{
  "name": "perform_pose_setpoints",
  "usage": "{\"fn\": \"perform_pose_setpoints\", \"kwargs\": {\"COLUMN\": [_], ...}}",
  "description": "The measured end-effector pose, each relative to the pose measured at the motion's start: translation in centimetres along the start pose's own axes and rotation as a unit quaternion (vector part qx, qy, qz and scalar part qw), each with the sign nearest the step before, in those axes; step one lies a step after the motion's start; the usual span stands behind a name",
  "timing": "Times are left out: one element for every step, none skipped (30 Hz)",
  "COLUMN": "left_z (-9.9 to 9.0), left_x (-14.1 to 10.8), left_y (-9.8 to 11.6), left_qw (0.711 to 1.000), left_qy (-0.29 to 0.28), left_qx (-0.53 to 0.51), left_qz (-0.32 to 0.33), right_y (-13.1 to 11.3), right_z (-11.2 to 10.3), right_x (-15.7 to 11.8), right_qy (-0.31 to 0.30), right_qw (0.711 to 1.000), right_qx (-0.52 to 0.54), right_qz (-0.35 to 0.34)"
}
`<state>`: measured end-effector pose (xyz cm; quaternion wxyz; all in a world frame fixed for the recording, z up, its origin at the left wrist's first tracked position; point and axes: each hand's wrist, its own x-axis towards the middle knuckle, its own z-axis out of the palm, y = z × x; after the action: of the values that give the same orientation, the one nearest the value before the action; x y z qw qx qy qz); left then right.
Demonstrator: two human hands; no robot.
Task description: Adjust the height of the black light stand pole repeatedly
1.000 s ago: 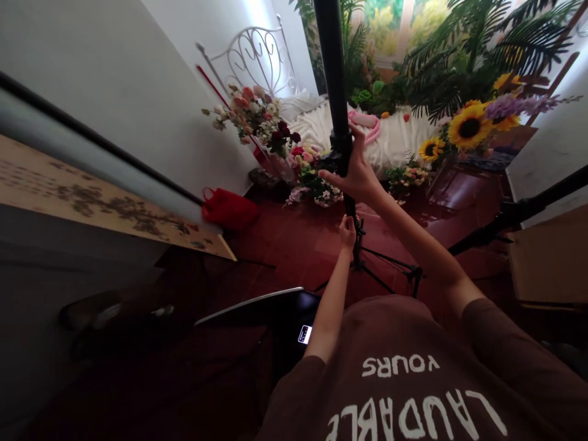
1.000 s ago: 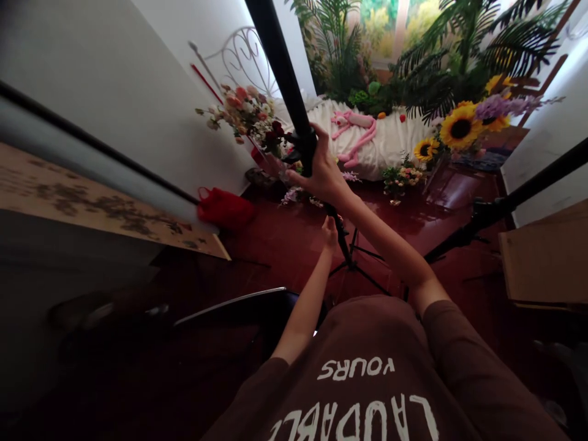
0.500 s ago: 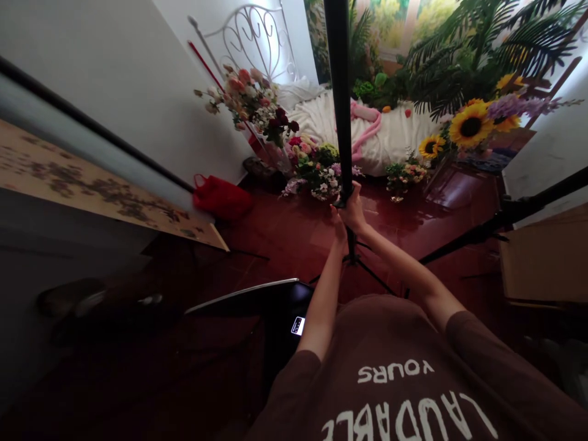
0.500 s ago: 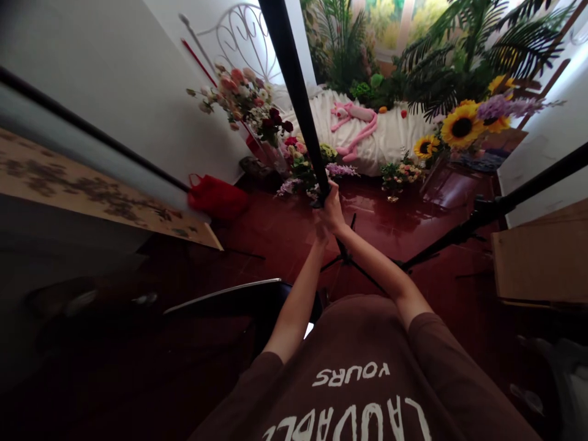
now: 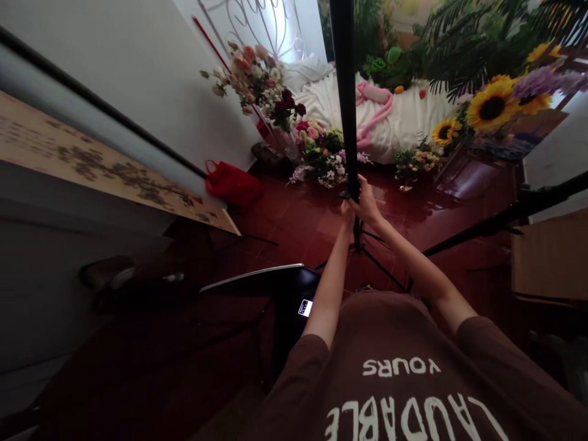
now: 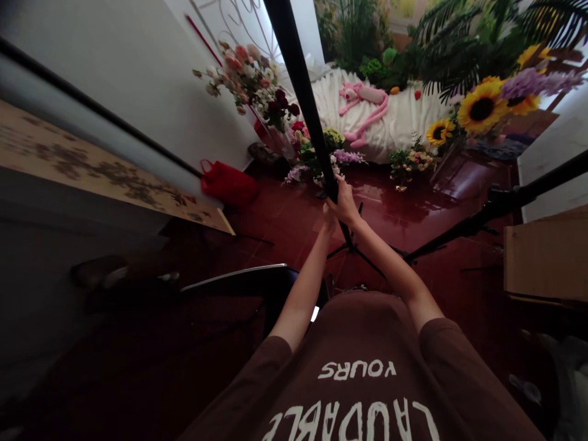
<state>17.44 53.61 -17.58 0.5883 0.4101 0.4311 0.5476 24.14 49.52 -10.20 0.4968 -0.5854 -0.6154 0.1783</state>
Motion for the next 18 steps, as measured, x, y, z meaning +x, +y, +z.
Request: {"fn": "perform_pose_setpoints", "kwargs": {"left_z": [0.0,0.0,0.0,0.0,0.0,0.0,0.0,0.1,0.1,0.1,0.2,0.2,0.2,0.2,0.2,0.1,0.1,0.0], "left_x": [0.0,0.1,0.1,0.1,0.1,0.0,0.0,-0.1,-0.3,-0.4,-0.5,-0.6,-0.7,-0.7,-0.7,-0.6,-0.5,-0.4], "left_y": [-0.2,-0.4,-0.6,-0.8,-0.9,-0.9,-0.9,-0.8,-0.7,-0.5,-0.4,-0.3,-0.3,-0.3,-0.4,-0.5,-0.6,-0.8], "left_qw": [1.000,1.000,1.000,1.000,1.000,1.000,1.000,1.000,1.000,1.000,1.000,0.999,0.999,0.999,0.999,0.999,0.999,0.999], "left_qy": [0.000,0.001,0.003,0.006,0.010,0.012,0.010,0.008,0.005,0.001,-0.003,-0.003,-0.001,0.002,0.002,0.001,0.000,0.001], "left_qx": [0.004,0.007,0.009,0.012,0.012,0.010,0.005,0.000,-0.005,-0.010,-0.013,-0.013,-0.011,-0.008,-0.004,-0.001,0.000,0.001], "left_qz": [-0.004,-0.010,-0.014,-0.016,-0.017,-0.018,-0.019,-0.021,-0.022,-0.024,-0.026,-0.030,-0.035,-0.041,-0.045,-0.047,-0.044,-0.038], "right_y": [0.6,1.3,2.0,2.7,3.3,3.8,4.1,4.4,4.4,4.3,4.1,3.8,3.5,3.2,3.0,2.8,2.7,2.7], "right_z": [-0.9,-1.8,-2.7,-3.5,-4.0,-4.4,-4.5,-4.4,-4.2,-3.7,-3.2,-2.7,-2.2,-1.7,-1.3,-1.1,-0.9,-0.9], "right_x": [-0.8,-1.7,-2.6,-3.6,-4.4,-5.2,-5.8,-6.3,-6.5,-6.6,-6.6,-6.5,-6.2,-6.0,-5.7,-5.4,-5.1,-4.9], "right_qy": [0.003,0.004,0.001,-0.004,-0.009,-0.017,-0.028,-0.040,-0.052,-0.062,-0.068,-0.070,-0.068,-0.070,-0.076,-0.086,-0.098,-0.109], "right_qw": [1.000,1.000,1.000,1.000,1.000,0.999,0.997,0.995,0.992,0.988,0.983,0.974,0.961,0.940,0.909,0.871,0.830,0.792], "right_qx": [0.000,-0.004,-0.011,-0.019,-0.026,-0.029,-0.030,-0.029,-0.025,-0.017,-0.002,0.027,0.071,0.131,0.206,0.286,0.364,0.433], "right_qz": [-0.006,-0.012,-0.013,-0.006,0.010,0.032,0.058,0.085,0.112,0.140,0.172,0.212,0.259,0.308,0.354,0.389,0.410,0.418]}}
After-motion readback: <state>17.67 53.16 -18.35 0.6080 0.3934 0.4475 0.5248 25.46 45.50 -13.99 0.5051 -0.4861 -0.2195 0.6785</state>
